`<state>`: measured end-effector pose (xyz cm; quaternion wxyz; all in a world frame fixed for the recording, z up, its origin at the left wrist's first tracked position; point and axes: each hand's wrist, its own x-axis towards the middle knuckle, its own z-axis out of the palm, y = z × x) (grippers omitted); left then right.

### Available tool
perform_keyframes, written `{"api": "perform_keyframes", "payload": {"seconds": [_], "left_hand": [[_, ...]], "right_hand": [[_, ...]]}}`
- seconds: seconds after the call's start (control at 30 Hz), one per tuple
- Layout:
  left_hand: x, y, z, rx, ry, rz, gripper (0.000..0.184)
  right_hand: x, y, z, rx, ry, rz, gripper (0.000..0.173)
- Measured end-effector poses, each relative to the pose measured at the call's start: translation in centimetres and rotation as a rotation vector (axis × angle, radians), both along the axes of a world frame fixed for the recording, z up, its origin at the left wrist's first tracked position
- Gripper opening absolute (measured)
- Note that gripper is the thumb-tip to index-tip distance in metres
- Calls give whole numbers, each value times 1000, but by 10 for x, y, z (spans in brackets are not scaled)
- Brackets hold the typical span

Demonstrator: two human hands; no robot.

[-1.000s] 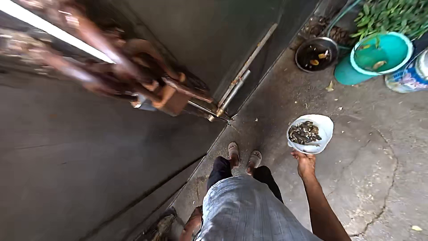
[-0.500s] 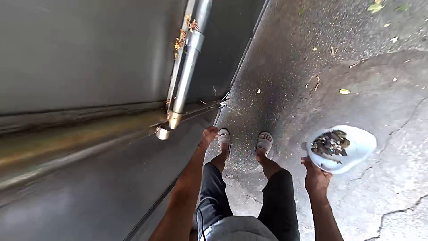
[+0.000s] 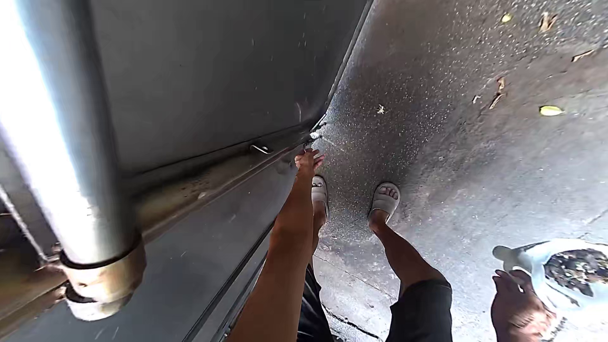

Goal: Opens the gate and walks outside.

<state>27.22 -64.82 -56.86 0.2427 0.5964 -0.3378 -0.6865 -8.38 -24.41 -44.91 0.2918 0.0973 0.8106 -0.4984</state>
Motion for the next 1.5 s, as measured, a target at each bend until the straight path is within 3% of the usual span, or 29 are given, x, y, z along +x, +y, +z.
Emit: {"api": "perform_keyframes", "payload": {"seconds": [0.07, 0.17, 0.23, 0.43, 0.63, 0.73, 0.87, 0.93, 1.03, 1.1, 1.2, 1.3, 1.43, 1.5], "left_hand": [[13, 9, -66, 277, -213, 237, 32], [11, -2, -82, 448, -332, 292, 32], [5, -5, -77, 451, -255, 348, 38], [-26, -8, -38, 349, -28, 692, 33], [4, 12, -30, 347, -118, 577, 30], [41, 23, -17, 270, -147, 668, 24], [71, 55, 31, 298, -128, 670, 44], [77, 75, 67, 314, -203, 599, 45], [76, 96, 161, 250, -305, 313, 42], [76, 104, 234, 88, -352, 90, 39], [69, 98, 338, -331, -440, -104, 37], [60, 76, 440, -744, -510, -71, 37], [42, 44, 578, -1171, -563, 182, 36], [44, 32, 629, -1402, -599, 300, 32]], "right_hand": [[-1, -3, 0, -7, -14, 15, 22], [2, -15, 4, -16, -11, 39, 20], [5, -24, 8, -23, -3, 70, 19], [12, -35, 23, -65, -2, 118, 18], [11, -36, 37, -131, 10, 142, 19], [10, -38, 47, -168, 22, 144, 19], [12, -48, 73, -170, 51, 155, 20], [12, -53, 91, -187, 60, 152, 22], [8, -57, 124, -195, 71, 163, 24], [4, -59, 149, -210, 69, 185, 27], [-5, -70, 187, -241, 42, 207, 29], [-12, -81, 224, -260, 10, 231, 25], [-20, -97, 274, -272, -7, 345, 27], [-28, -105, 283, -302, -1, 413, 28]]}}
